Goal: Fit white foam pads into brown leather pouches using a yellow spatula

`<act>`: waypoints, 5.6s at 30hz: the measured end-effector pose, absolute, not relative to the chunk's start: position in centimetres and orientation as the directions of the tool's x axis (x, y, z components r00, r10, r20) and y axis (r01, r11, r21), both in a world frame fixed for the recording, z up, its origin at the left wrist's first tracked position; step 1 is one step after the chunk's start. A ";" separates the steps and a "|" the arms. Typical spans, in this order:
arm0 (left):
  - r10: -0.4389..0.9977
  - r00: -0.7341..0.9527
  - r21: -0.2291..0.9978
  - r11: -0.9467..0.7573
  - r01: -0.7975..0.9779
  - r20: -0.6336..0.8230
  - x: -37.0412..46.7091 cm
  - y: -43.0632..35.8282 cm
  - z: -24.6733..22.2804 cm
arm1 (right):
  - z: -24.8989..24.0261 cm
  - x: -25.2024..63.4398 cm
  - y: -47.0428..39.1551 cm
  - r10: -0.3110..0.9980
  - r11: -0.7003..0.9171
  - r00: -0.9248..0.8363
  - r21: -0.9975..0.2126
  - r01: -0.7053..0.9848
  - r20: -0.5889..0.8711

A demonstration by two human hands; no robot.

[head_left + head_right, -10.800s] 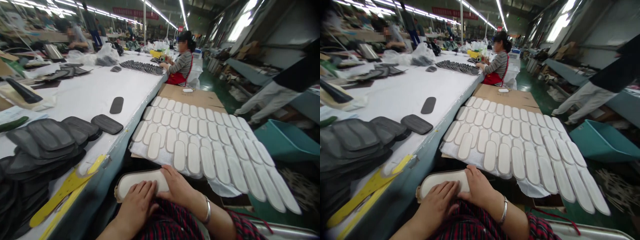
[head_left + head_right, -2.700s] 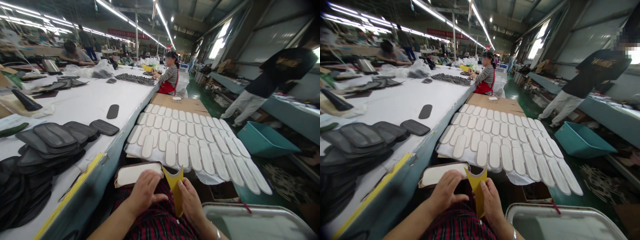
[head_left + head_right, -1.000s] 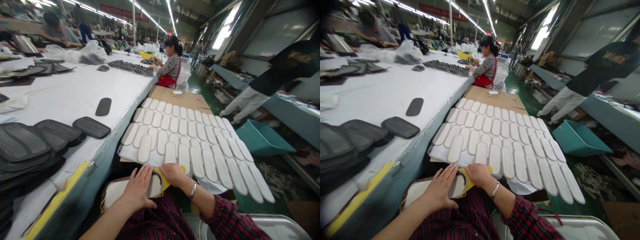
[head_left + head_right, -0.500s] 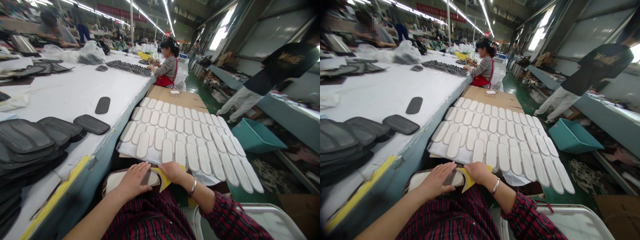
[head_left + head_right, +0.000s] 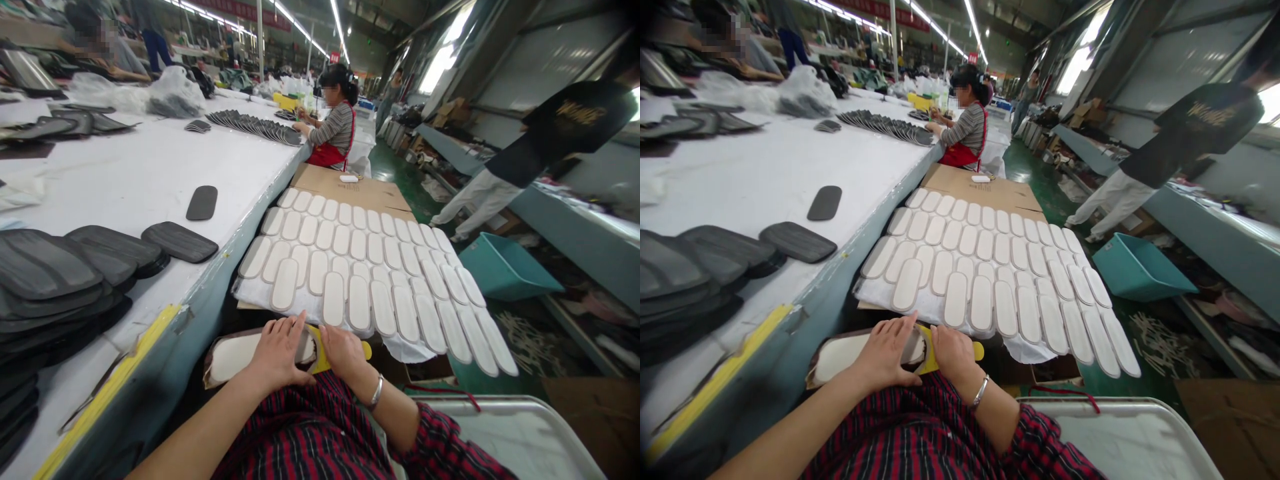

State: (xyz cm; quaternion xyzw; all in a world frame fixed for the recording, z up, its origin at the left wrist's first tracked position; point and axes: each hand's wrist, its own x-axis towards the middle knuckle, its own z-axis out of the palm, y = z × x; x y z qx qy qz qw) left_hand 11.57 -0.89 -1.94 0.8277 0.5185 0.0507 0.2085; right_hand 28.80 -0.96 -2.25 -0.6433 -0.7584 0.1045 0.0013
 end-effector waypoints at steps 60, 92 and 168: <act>0.943 -0.324 0.913 0.066 0.402 0.075 0.8 -5.6 -1.9 | -1.4 26.9 2.7 0.911 0.345 -0.363 -0.120 0.931 -0.194; 0.754 -0.473 0.890 0.385 -0.244 -0.456 2.2 -7.6 -6.6 | -3.7 9.2 12.0 -0.220 0.938 -0.970 -0.253 -0.238 0.099; 0.993 0.102 0.883 0.009 0.469 -0.064 -1.1 -6.4 -5.8 | -3.3 30.7 -6.6 0.631 -0.488 -0.514 -0.812 0.320 -0.581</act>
